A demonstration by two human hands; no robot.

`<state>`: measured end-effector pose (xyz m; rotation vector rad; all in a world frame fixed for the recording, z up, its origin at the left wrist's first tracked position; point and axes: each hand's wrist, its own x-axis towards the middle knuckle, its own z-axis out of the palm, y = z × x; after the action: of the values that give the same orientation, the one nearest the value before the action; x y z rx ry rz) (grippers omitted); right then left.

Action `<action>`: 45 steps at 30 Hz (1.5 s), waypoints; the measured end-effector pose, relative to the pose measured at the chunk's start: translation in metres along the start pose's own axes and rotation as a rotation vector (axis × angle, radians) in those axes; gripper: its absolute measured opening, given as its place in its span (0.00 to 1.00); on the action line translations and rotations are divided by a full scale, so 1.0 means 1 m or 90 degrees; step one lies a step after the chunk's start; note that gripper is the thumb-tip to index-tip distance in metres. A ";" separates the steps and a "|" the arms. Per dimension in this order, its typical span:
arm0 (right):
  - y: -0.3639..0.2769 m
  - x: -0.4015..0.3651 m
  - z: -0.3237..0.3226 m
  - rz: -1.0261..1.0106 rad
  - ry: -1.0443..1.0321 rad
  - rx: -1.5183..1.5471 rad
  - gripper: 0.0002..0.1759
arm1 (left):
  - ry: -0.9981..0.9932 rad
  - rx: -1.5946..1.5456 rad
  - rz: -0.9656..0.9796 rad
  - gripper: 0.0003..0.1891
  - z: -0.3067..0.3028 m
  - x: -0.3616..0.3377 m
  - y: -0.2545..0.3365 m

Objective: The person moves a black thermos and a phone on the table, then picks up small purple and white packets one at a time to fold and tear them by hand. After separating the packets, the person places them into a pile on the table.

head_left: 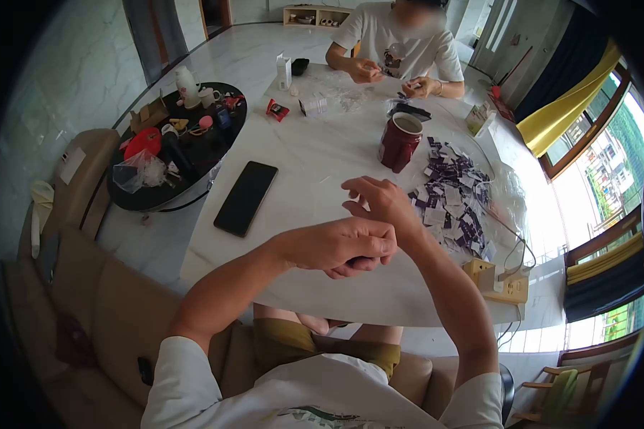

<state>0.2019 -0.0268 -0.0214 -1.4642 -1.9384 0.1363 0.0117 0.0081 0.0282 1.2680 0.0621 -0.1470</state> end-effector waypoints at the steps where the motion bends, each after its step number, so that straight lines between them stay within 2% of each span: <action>1: -0.003 -0.001 -0.002 -0.010 -0.008 -0.007 0.11 | 0.040 0.009 0.005 0.14 0.006 -0.008 0.006; 3: -0.012 -0.006 -0.008 0.004 0.018 0.019 0.12 | 0.129 -0.012 0.035 0.12 0.015 -0.026 0.011; 6: -0.024 -0.014 -0.025 0.086 0.117 0.114 0.10 | 0.357 -0.059 0.091 0.12 0.015 -0.032 -0.018; 8: -0.028 -0.026 -0.034 0.147 0.172 0.120 0.09 | 0.447 -0.103 0.095 0.09 0.008 -0.030 -0.041; 9: -0.032 -0.034 -0.039 0.131 0.163 0.117 0.12 | 0.490 -0.138 0.092 0.10 0.009 -0.027 -0.048; 12: -0.066 -0.060 -0.052 0.125 0.012 0.091 0.15 | 0.589 -0.178 0.133 0.14 0.014 -0.026 -0.058; 14: -0.079 -0.087 -0.047 -0.014 -0.027 -0.043 0.18 | 0.639 -0.187 0.183 0.15 0.012 -0.034 -0.062; 17: -0.093 -0.132 -0.028 -0.022 -0.058 -0.101 0.18 | 0.709 -0.203 0.237 0.12 0.009 -0.056 -0.083; 21: -0.077 -0.149 -0.011 -0.004 -0.025 -0.211 0.19 | 0.728 -0.185 0.302 0.12 0.020 -0.059 -0.096; 24: -0.054 -0.127 -0.023 0.087 0.007 -0.355 0.19 | 0.722 -0.113 0.313 0.15 0.021 -0.052 -0.104; 27: -0.075 -0.092 -0.078 0.108 0.146 -0.173 0.21 | 0.707 -0.066 0.312 0.17 0.022 -0.057 -0.108; 28: -0.089 -0.082 -0.103 0.131 0.222 -0.029 0.21 | 0.710 -0.066 0.315 0.17 0.023 -0.058 -0.108; 29: -0.097 -0.080 -0.131 0.118 0.303 0.002 0.24 | 0.712 -0.064 0.318 0.17 0.024 -0.057 -0.106; 32: -0.118 -0.080 -0.204 -0.032 0.505 0.010 0.24 | 0.707 -0.066 0.323 0.16 0.025 -0.057 -0.106; 35: -0.135 -0.070 -0.234 -0.126 0.448 -0.043 0.23 | 0.689 -0.056 0.314 0.15 0.023 -0.058 -0.109; 38: -0.141 -0.057 -0.238 -0.131 0.367 -0.087 0.23 | 0.680 -0.049 0.309 0.15 0.024 -0.057 -0.108; 45: -0.144 -0.055 -0.243 -0.108 0.326 -0.123 0.23 | 0.672 -0.047 0.284 0.14 0.028 -0.057 -0.110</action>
<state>0.2328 -0.2031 0.2046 -1.2865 -1.6681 -0.4701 -0.0619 -0.0458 -0.0602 1.1373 0.6758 0.9112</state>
